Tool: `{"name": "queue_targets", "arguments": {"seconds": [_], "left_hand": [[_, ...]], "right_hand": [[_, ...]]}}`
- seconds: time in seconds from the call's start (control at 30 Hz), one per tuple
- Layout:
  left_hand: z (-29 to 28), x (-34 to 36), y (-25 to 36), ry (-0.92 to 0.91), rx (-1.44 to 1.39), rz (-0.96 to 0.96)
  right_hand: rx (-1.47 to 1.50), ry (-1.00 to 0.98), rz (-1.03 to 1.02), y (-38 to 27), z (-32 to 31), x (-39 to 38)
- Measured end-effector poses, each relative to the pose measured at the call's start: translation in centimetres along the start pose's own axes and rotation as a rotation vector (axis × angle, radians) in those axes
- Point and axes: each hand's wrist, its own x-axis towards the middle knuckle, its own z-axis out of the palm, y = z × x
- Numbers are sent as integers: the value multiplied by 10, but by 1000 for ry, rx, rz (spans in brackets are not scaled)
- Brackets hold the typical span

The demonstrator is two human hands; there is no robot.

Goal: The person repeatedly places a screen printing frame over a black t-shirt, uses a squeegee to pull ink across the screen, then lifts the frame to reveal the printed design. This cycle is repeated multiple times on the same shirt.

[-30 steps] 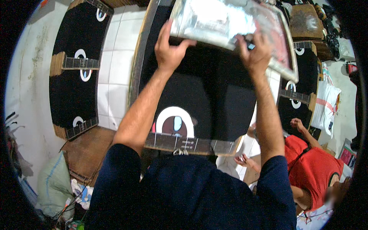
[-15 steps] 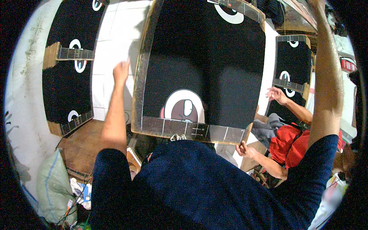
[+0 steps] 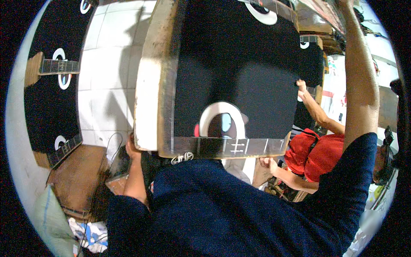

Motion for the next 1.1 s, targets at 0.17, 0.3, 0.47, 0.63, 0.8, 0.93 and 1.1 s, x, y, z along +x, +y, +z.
{"name": "queue_targets", "arguments": {"seconds": [0.17,0.3,0.47,0.63,0.8,0.93,1.1], "left_hand": [[12,-18,4,248,1186,478],[12,-23,29,169,669,119],[57,-36,93,349,1268,162],[161,-37,209,419,1032,795],[311,-7,330,444,778,1179],[380,-76,391,450,917,1422],[419,-210,401,367,961,1746]], "right_hand": [[-66,-38,-75,24,-12,10],[-108,196,-199,25,2,8],[-153,-78,-61,38,-2,23],[-43,11,43,44,0,28],[-92,66,91,-5,2,1],[-232,-73,229,-43,-20,-23],[-250,-67,276,-60,-29,-40]]}}
